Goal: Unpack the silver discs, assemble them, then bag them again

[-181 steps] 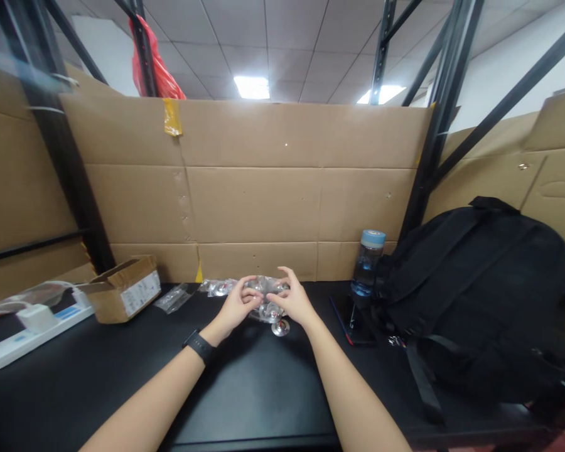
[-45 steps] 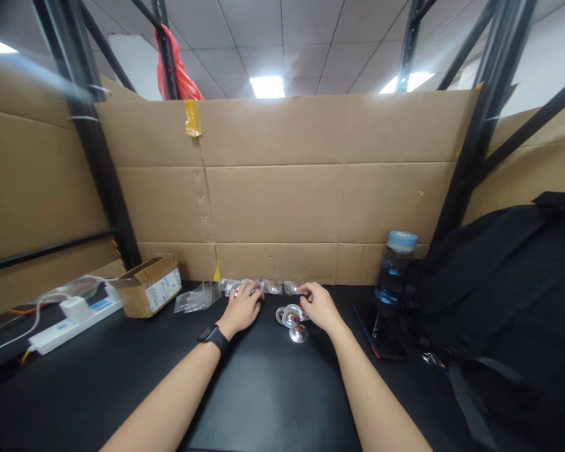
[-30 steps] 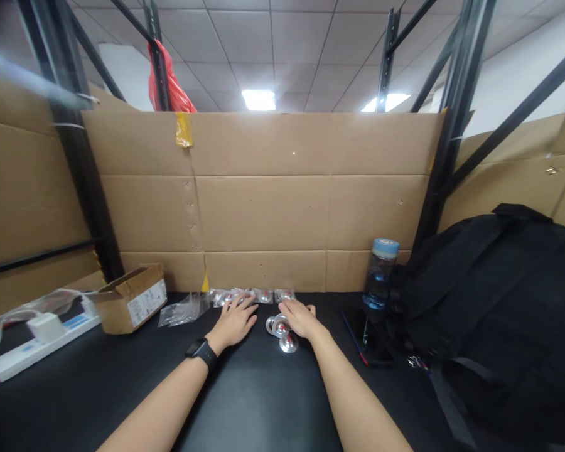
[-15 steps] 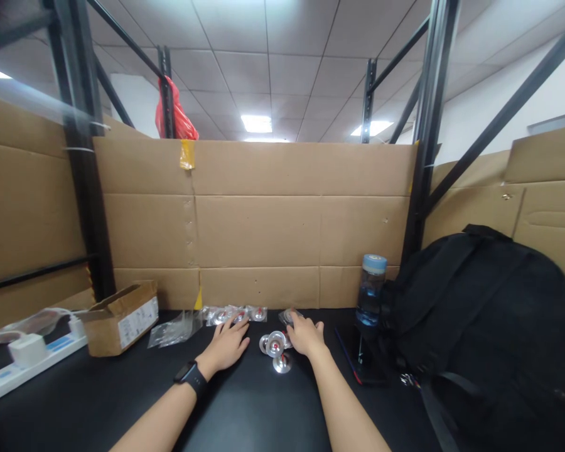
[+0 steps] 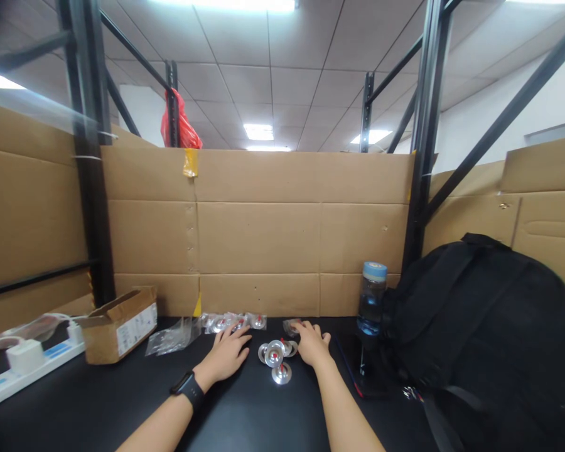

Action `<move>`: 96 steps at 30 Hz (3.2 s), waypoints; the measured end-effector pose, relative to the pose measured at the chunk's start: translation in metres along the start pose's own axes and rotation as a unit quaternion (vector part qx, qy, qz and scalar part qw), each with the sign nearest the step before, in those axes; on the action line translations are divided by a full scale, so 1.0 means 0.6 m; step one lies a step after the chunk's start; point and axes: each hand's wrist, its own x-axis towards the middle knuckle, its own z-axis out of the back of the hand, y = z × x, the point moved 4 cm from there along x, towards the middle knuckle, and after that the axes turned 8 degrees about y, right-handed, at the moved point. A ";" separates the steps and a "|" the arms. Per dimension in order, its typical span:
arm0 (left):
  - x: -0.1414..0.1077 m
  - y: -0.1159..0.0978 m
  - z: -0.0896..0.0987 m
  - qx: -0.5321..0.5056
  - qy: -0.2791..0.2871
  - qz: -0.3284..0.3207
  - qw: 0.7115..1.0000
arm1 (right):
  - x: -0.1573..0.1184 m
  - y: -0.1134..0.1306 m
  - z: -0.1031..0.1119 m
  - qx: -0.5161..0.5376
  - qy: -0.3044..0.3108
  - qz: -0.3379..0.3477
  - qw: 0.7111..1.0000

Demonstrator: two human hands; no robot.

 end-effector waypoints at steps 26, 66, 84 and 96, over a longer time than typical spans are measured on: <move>-0.003 -0.010 0.007 -0.042 -0.013 -0.004 0.999 | -0.001 -0.018 0.030 0.092 -0.051 0.009 0.994; -0.013 -0.096 0.054 -0.295 -0.134 -0.131 0.937 | -0.031 0.096 0.055 0.402 -0.074 0.208 0.889; -0.013 -0.089 0.055 -0.292 -0.172 -0.128 0.932 | -0.046 0.110 0.073 0.411 -0.122 0.202 0.881; -0.007 -0.080 0.035 -0.385 -0.174 -0.127 0.898 | -0.057 0.096 0.097 0.431 -0.238 0.196 0.848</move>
